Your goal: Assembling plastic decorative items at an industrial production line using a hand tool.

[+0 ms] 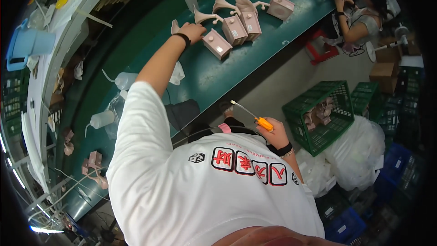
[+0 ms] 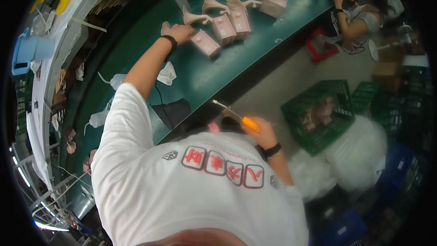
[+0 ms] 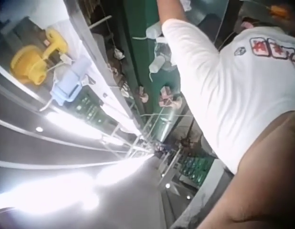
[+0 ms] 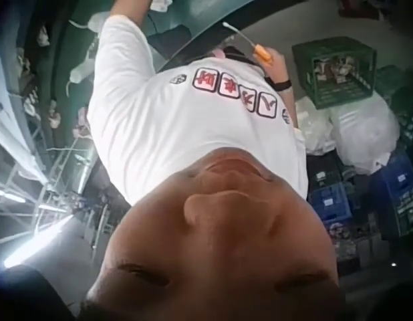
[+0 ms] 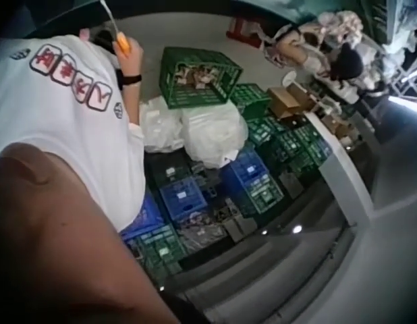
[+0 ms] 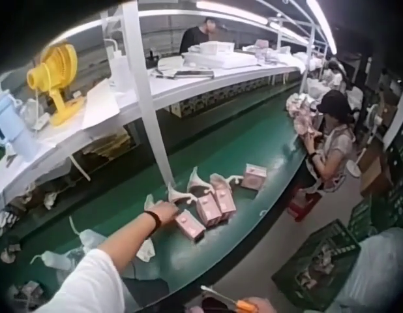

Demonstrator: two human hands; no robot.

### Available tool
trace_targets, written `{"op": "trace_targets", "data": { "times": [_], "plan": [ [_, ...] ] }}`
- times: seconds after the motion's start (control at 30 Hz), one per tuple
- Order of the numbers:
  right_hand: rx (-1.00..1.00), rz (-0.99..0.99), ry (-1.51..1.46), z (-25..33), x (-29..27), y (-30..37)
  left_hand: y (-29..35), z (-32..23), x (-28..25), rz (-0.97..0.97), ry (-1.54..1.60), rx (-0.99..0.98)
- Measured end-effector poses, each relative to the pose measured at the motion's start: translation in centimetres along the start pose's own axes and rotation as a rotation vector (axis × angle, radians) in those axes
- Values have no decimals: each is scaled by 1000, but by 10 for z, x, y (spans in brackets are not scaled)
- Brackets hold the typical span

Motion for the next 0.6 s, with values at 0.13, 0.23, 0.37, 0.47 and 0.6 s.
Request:
{"op": "trace_targets", "data": {
  "times": [0.13, 0.23, 0.37, 0.47, 0.6],
  "plan": [
    [47, 19, -43, -10, 5, -4, 58, -51, -3, -694, 127, -95],
    [9, 15, -38, -3, 5, -15, 87, -78, 49, -828, 692, -266],
    [3, 94, -13, 1, 7, -30, 54, -113, 86, -800, 1403, -659],
    [-29, 88, -1, -3, 12, -36, 24, -114, 92, -934, 1526, -668],
    [-47, 84, 25, -12, 7, -39, 11, -129, 95, -879, 1693, -563]
  ]
}}
Point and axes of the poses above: each hand's wrist, its own y-axis away from the middle knuckle, its own x-axis out of the palm, z = x × y, the point moved 2 cm from there along -y, towards the middle knuckle, and after that the axes turned 9 degrees about y, right-handed, at the moved point
